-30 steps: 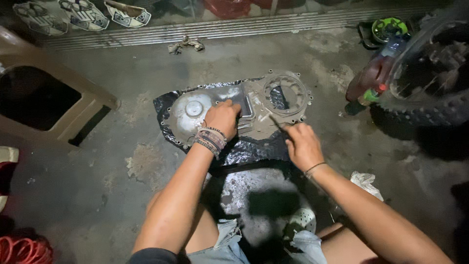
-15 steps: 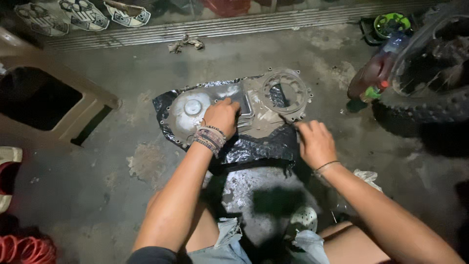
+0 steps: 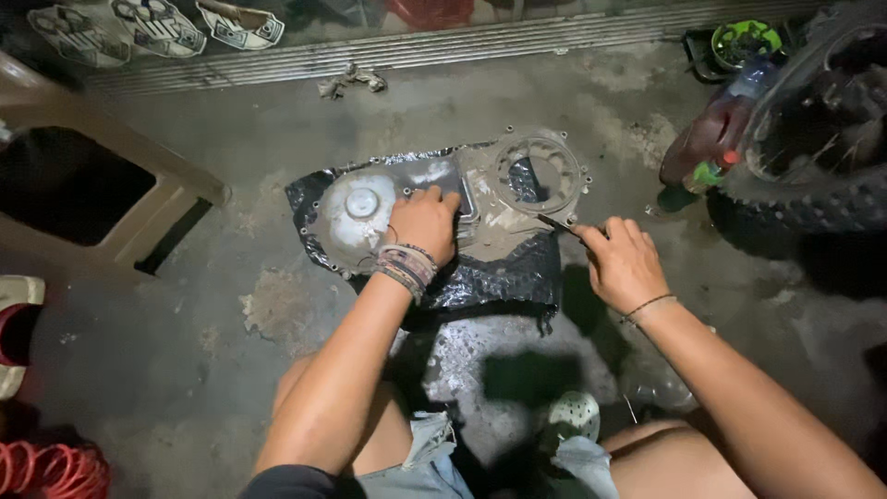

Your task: The person scrapes a metal engine casing with a scraper tool while sitting on the floor. They hold the casing with one hand and use the tool to remove residue from the surface.

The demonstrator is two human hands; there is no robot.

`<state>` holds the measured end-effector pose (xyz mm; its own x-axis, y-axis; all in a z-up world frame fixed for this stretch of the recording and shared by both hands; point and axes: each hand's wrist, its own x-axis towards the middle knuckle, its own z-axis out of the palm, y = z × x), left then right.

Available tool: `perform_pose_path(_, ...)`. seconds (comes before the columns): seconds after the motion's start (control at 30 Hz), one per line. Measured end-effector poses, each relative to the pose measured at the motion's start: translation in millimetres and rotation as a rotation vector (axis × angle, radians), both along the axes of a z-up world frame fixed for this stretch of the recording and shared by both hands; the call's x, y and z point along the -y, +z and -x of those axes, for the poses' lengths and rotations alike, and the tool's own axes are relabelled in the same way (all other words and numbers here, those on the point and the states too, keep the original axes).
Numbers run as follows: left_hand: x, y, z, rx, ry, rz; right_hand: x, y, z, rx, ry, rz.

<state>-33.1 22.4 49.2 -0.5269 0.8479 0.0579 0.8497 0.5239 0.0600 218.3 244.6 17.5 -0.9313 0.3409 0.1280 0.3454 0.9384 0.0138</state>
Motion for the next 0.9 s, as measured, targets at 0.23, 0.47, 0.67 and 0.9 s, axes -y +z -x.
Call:
perform_pose_path(0.23, -18, -52, -19, -0.233, -0.038, -0.236, -25, 5, -1, 0.007, 0.051, 0.018)
perform_pose_path(0.47, -17, -49, -27, -0.314, 0.036, -0.246, -18, 21, 33, 0.018, 0.159, 0.129)
perform_pose_path(0.67, -18, -53, -27, -0.351, 0.063, -0.294, -29, 3, 11, 0.065, 0.076, -0.033)
perform_pose_path(0.9, -20, -45, -28, -0.328, 0.066, -0.299, -31, -11, -9, 0.037, -0.005, -0.073)
